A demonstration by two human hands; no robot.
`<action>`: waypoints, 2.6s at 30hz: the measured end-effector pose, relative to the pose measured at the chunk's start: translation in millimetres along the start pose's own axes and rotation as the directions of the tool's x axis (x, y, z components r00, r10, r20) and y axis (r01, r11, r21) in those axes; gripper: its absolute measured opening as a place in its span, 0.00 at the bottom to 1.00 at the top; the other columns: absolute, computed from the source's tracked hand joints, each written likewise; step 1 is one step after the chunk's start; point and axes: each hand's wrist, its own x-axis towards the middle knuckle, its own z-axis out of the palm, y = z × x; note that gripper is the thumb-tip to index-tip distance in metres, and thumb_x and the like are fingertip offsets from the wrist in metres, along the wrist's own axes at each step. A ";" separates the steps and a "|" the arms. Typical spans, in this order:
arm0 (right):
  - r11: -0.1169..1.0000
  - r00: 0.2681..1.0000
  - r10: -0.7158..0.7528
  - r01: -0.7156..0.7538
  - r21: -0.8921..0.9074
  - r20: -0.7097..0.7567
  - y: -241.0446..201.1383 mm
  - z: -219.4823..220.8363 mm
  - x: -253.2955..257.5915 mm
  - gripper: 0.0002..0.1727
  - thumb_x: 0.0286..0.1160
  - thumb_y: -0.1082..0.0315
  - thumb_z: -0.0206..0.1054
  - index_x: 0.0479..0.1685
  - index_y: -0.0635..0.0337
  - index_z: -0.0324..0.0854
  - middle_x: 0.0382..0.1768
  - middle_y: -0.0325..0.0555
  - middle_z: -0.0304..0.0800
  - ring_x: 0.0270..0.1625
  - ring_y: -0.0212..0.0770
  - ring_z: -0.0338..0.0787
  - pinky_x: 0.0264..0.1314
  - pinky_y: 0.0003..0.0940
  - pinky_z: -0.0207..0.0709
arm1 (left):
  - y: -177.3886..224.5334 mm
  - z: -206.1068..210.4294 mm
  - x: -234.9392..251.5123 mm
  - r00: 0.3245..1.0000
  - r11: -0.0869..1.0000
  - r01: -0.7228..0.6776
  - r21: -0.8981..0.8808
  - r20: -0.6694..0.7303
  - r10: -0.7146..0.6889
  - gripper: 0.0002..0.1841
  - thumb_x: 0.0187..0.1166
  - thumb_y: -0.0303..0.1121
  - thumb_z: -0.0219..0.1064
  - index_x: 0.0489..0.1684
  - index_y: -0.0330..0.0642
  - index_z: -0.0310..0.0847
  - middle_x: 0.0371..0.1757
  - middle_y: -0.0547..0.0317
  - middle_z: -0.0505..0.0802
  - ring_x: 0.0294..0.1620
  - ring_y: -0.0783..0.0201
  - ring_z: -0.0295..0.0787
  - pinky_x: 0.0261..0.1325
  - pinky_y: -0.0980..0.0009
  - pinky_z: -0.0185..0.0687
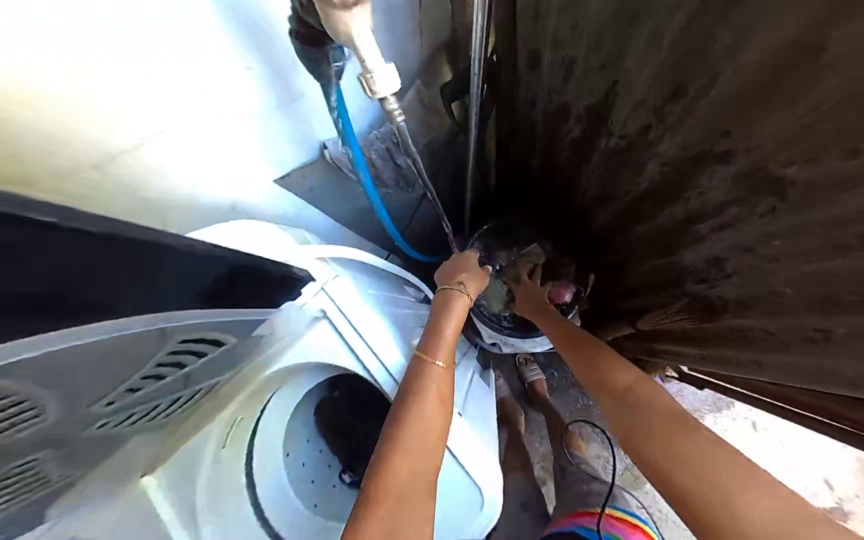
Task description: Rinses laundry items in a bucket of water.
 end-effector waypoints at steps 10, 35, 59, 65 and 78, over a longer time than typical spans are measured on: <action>0.987 0.941 0.133 -0.156 0.047 0.312 -3.6 5.7 17.8 0.33 0.88 0.64 0.59 0.86 0.77 0.59 0.86 0.73 0.62 0.89 0.68 0.62 0.89 0.64 0.54 | 11.6 -12.8 -17.1 0.997 0.999 -0.002 0.043 0.081 -0.002 0.29 0.85 0.50 0.66 0.78 0.40 0.77 0.70 0.35 0.87 0.71 0.35 0.83 0.67 0.32 0.74; 0.894 0.789 -0.447 0.384 -0.230 -0.422 -20.7 -212.3 -153.4 0.12 0.55 0.74 0.82 0.39 0.57 0.91 0.45 0.57 0.92 0.62 0.67 0.85 0.73 0.75 0.67 | 9.8 -16.8 -8.4 0.810 0.142 -0.508 -0.850 -0.415 0.414 0.06 0.88 0.33 0.57 0.45 0.44 0.79 0.42 0.62 0.89 0.43 0.67 0.89 0.52 0.63 0.89; 0.798 0.979 0.191 -0.197 0.570 0.071 5.9 -14.5 45.1 0.26 0.83 0.65 0.65 0.76 0.71 0.74 0.75 0.72 0.76 0.79 0.67 0.76 0.80 0.65 0.68 | 11.1 -15.6 -20.6 0.974 0.989 -0.087 0.117 0.219 0.060 0.26 0.90 0.42 0.60 0.84 0.40 0.70 0.74 0.36 0.84 0.76 0.38 0.80 0.76 0.38 0.70; 0.634 0.978 -0.097 0.202 0.746 -0.182 -34.7 -133.4 -51.6 0.26 0.71 0.73 0.72 0.71 0.68 0.76 0.62 0.63 0.86 0.65 0.54 0.86 0.70 0.56 0.79 | 2.4 -6.7 -2.6 0.983 0.989 -0.103 0.106 0.163 0.085 0.33 0.86 0.37 0.63 0.91 0.42 0.60 0.77 0.32 0.80 0.75 0.33 0.79 0.73 0.33 0.73; 0.066 0.561 -0.363 0.812 0.580 -0.744 -104.6 -296.2 -256.3 0.18 0.88 0.70 0.59 0.71 0.67 0.68 0.56 0.50 0.90 0.59 0.42 0.93 0.66 0.41 0.89 | -8.8 -11.6 -16.9 0.827 0.728 -0.557 -0.399 -0.344 0.444 0.25 0.68 0.33 0.82 0.63 0.32 0.83 0.56 0.39 0.93 0.60 0.45 0.90 0.67 0.42 0.82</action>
